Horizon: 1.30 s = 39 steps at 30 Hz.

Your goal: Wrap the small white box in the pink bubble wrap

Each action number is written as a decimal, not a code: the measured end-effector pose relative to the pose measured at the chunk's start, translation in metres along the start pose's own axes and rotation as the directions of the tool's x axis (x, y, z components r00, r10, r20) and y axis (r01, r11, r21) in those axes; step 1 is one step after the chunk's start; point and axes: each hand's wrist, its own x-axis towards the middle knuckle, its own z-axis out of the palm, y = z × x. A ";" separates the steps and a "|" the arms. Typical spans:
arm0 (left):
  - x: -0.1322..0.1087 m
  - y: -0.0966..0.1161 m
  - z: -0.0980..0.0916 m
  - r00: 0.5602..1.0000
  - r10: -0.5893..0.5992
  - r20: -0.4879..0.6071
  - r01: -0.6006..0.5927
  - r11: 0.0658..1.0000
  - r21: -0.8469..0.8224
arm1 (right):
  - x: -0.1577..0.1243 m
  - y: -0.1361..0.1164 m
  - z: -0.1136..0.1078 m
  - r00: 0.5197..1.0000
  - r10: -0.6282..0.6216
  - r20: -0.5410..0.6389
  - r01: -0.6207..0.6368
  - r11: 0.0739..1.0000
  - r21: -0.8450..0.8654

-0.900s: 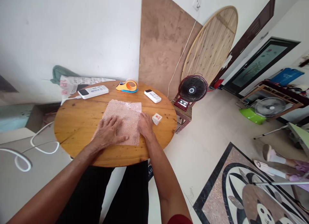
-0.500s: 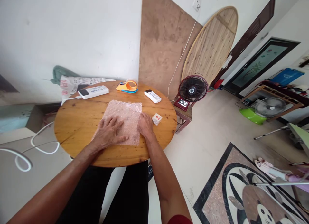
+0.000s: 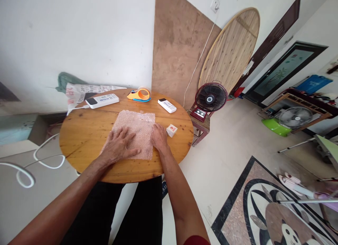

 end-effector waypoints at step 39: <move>-0.003 0.007 -0.001 0.991 0.122 -0.059 -0.124 0.992 -0.036 | -0.003 0.000 -0.008 0.932 -0.173 -0.318 0.230 0.962 0.149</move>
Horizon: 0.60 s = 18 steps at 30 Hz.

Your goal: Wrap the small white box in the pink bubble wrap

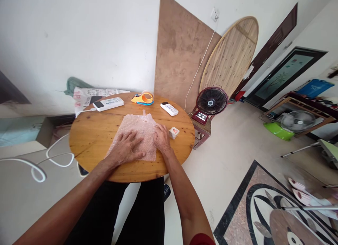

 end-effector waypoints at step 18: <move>0.000 -0.002 0.009 0.999 -0.001 -0.041 0.000 0.999 -0.037 | -0.010 0.034 -0.086 0.798 0.576 0.175 -0.561 0.817 -0.131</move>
